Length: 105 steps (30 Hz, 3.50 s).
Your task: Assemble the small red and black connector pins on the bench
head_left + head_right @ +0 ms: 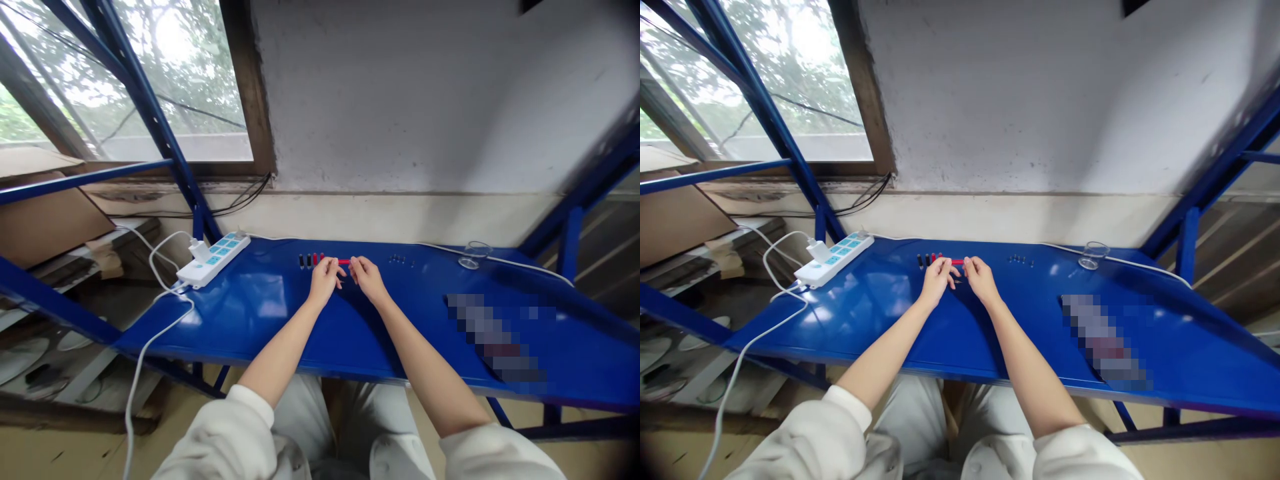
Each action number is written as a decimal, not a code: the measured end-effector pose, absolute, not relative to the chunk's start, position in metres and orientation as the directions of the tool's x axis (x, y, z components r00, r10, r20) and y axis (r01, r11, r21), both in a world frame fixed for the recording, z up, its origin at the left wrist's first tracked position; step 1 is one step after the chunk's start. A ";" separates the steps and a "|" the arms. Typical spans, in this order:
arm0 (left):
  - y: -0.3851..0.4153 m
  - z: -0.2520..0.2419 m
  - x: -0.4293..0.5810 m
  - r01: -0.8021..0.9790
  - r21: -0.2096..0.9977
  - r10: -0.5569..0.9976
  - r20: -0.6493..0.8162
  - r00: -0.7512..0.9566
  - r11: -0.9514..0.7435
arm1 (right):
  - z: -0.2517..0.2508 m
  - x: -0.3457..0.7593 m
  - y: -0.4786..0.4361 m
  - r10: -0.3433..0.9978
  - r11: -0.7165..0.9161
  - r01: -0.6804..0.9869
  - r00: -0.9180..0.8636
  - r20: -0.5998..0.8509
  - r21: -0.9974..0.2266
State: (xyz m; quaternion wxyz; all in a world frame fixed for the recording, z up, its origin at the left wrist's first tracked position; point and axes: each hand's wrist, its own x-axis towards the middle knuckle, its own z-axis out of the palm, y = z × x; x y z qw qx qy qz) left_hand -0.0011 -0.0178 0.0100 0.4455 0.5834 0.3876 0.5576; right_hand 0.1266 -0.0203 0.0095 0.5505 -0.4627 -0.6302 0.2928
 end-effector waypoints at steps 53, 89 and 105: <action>-0.013 0.003 -0.011 0.171 0.951 0.966 0.258 0.013 -0.256 | -0.001 0.126 -0.016 0.908 0.418 0.348 -0.185 0.376 -0.839; -0.032 0.003 -0.016 0.703 0.533 0.868 0.420 0.263 -0.471 | -0.011 0.183 0.082 0.977 0.070 0.828 0.055 0.205 -0.556; -0.014 0.010 -0.025 0.912 0.375 0.956 0.287 0.056 -0.166 | 0.014 0.182 0.056 0.985 -0.143 0.893 0.170 0.027 -0.428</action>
